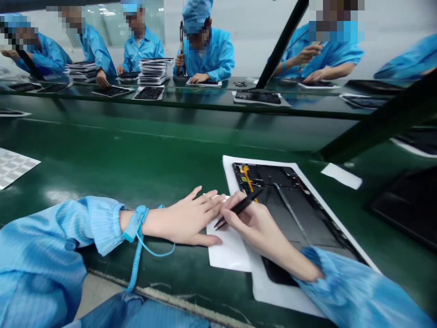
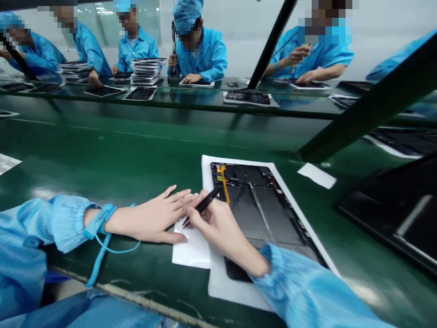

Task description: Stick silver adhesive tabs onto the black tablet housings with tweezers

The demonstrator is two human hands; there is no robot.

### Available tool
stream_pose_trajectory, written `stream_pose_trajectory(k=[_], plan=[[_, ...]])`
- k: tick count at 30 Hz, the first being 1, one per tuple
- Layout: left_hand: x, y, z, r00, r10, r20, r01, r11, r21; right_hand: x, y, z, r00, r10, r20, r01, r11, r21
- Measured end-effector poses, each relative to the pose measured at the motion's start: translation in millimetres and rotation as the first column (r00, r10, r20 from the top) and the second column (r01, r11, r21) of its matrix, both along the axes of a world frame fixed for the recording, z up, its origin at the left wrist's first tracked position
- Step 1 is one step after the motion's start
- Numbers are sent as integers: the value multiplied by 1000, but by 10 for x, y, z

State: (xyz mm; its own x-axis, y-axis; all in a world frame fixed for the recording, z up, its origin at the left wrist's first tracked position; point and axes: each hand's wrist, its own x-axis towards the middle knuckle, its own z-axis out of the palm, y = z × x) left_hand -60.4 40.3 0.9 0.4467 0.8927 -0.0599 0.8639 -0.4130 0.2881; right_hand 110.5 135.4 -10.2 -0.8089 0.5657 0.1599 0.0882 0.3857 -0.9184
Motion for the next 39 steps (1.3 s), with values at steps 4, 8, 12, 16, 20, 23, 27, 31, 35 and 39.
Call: stream_pose_trajectory(k=[4, 8, 12, 16, 20, 23, 27, 31, 35, 39], plan=[[3, -7, -9, 1000, -7, -20, 7, 1000, -15, -34, -39, 75, 1000, -5, -7, 5, 1000, 25], [-24, -6, -67, 999, -24, -30, 24, 1000, -3, -55, -60, 100, 1000, -24, 8, 24, 1000, -12], [-44, -6, -96, 998, -37, -57, 38, 999, 21, -51, -68, 78, 999, -34, 20, 35, 998, -46], [-40, -13, -93, 997, -35, -71, 38, 999, 35, -60, -63, 82, 999, -35, 6, 35, 998, -42], [-43, -15, -103, 997, -34, -70, 37, 998, 50, -76, -58, 106, 999, -36, 2, 37, 999, -18], [-48, -13, -113, 996, -43, -83, 48, 997, 54, -78, -56, 114, 999, -37, 6, 37, 999, -18], [-48, -15, -118, 994, -51, -92, 57, 996, 69, -74, -44, 107, 999, -30, 10, 31, 998, -56], [-39, -18, -121, 994, -48, -103, 58, 994, 95, -69, -24, 91, 1000, -19, 17, 21, 993, -115], [-29, -21, -126, 991, -47, -124, 62, 991, 115, -69, -5, 82, 1000, -3, 15, 6, 986, -165], [-27, -25, -138, 991, -43, -126, 60, 989, 138, -69, 1, 88, 1000, -1, 10, 3, 978, -209]])
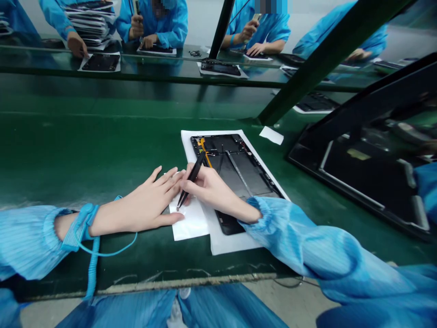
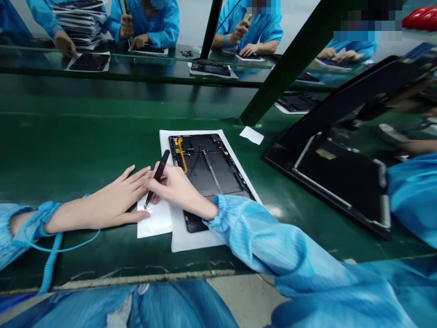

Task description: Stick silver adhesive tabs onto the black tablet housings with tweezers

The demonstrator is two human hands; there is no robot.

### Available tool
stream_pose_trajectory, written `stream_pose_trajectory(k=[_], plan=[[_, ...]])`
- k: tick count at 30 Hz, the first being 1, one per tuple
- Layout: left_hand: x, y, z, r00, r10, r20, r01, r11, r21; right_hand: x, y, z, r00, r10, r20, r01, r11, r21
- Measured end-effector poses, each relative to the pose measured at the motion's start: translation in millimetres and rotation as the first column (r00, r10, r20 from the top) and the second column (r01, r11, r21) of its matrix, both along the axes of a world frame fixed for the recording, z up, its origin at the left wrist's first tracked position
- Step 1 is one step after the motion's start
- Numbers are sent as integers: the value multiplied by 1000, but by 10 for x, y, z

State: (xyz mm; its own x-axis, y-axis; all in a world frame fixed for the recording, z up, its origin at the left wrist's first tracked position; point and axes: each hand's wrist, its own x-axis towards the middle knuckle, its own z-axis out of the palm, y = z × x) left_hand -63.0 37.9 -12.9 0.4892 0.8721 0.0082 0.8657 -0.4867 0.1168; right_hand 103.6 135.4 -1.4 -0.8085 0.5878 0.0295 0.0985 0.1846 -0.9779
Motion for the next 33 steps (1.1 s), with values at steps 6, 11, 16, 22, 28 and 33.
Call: stream_pose_trajectory(k=[6, 11, 16, 22, 28, 33], plan=[[-12, 5, -9, 1000, -3, 8, 3, 1000, -10, -1, -8, 10, 1000, -12, -7, 11, 999, -45], [-12, 7, 1, 1000, -8, 20, 8, 1000, -23, -2, -8, 3, 1000, 5, -16, -6, 999, -44], [-8, 4, 20, 999, -2, 40, 4, 999, -44, 8, 2, 10, 999, 54, 0, -54, 997, -50], [10, -3, 45, 998, 5, 62, -2, 999, -46, 12, 11, -16, 998, 65, -9, -66, 993, -98], [-36, 12, -19, 998, 2, 69, 0, 999, -35, 79, -33, 197, 988, 23, -153, -74, 939, -335], [3, -90, 99, 982, -83, 171, 59, 989, 137, 517, -245, 481, 935, -215, -283, 166, 968, -187]])
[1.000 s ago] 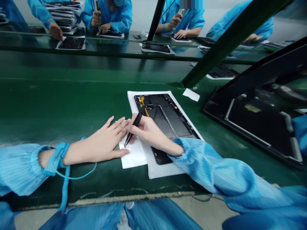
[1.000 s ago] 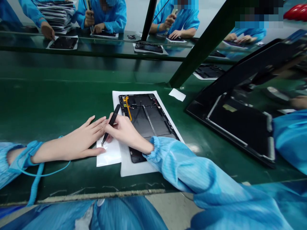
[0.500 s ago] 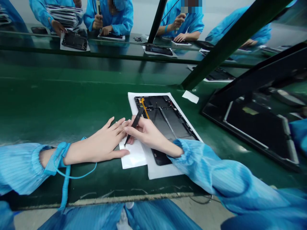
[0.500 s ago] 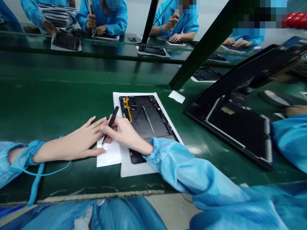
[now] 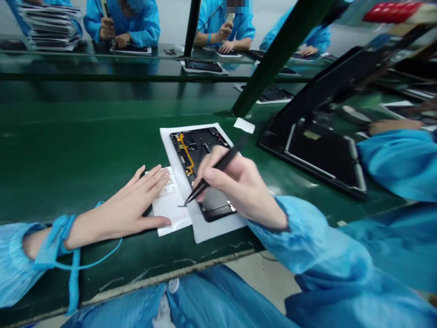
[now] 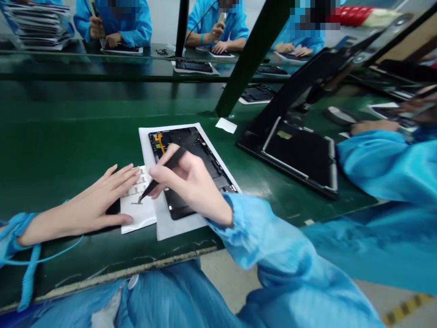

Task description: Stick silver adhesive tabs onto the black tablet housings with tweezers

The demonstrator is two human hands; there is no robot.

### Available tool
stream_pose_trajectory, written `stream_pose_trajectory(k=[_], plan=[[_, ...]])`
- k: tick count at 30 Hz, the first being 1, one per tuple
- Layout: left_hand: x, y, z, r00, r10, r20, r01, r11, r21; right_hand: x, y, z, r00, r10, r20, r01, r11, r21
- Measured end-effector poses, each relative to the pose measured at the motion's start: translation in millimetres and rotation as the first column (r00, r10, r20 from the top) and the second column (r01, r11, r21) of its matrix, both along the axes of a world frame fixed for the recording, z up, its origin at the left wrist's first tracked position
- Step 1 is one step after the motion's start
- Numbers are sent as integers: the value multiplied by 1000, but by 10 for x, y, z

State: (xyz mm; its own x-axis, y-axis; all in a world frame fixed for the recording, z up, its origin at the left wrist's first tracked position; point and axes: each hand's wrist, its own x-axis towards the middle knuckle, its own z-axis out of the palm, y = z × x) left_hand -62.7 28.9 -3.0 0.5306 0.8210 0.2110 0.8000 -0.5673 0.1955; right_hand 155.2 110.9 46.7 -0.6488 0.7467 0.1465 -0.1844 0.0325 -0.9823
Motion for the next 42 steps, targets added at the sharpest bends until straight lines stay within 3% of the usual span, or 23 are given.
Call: stream_pose_trajectory(k=[2, 4, 7, 10, 13, 20, 24, 30, 42], plan=[[125, -62, 118, 991, -102, 86, 91, 988, 128, 245, -149, -51, 979, -203, 1, 201, 968, 149], [303, -86, 214, 967, -230, 112, 204, 957, 206, 460, -305, -197, 923, -385, -14, 376, 893, 249], [562, -11, 237, 939, -339, 60, 324, 929, 177, 641, -500, -449, 804, -593, -44, 582, 771, 258], [689, 106, 162, 921, -389, 16, 379, 905, 192, 634, -631, -571, 713, -701, -33, 685, 684, 251], [688, 109, 136, 901, -433, 22, 418, 881, 222, 523, -733, -562, 685, -728, -29, 707, 654, 269], [583, -155, 208, 870, -483, 103, 471, 874, 120, 327, -930, -590, 631, -776, -16, 759, 613, 221], [532, -118, 142, 876, -453, 166, 429, 889, 161, 320, -960, -648, 620, -783, -42, 771, 599, 218], [563, -44, 125, 869, -434, 237, 414, 901, 128, 323, -972, -659, 661, -741, -118, 742, 622, 252], [576, -47, 129, 875, -416, 248, 399, 909, 117, 276, -986, -677, 647, -755, -108, 743, 592, 313]])
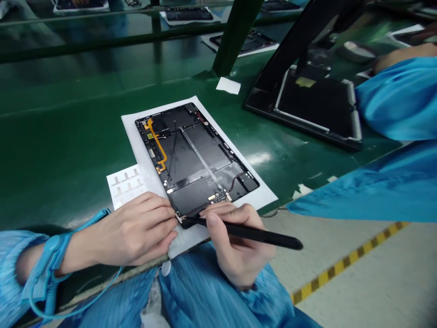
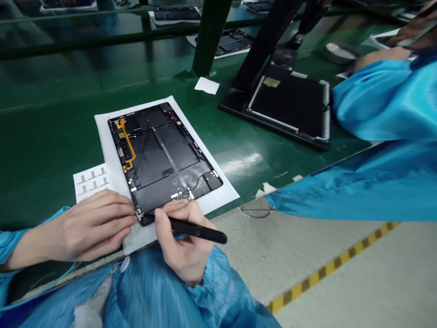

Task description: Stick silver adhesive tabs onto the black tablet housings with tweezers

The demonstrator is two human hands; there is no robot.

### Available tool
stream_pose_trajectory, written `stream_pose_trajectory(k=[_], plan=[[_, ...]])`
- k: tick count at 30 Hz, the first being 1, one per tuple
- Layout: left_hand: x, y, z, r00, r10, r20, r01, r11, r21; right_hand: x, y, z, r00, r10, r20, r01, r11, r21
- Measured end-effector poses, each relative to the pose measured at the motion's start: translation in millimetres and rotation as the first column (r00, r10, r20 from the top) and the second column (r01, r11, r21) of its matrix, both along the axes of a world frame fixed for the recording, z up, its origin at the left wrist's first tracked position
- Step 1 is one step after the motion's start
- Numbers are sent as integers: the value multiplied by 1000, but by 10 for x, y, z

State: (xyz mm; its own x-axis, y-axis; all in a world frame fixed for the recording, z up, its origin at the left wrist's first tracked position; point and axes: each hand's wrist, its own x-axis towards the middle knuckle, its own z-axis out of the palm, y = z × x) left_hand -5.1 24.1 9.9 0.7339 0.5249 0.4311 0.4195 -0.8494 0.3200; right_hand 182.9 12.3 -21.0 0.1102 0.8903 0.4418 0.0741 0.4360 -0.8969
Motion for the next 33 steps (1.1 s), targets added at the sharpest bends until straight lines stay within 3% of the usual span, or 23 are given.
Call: stream_pose_trajectory(k=[22, 28, 33], plan=[[-23, -7, -5, 1000, -15, -12, 16, 998, 56, -27, -2, -15, 999, -14, -29, 15, 1000, 19], [3, -16, 2, 1000, -2, -29, 3, 999, 46, 5, 9, 2, 1000, 6, 9, -6, 999, 38], [26, -23, 11, 1000, -17, -13, 18, 999, 35, 106, 10, 43, 987, 80, 138, -80, 997, -6]])
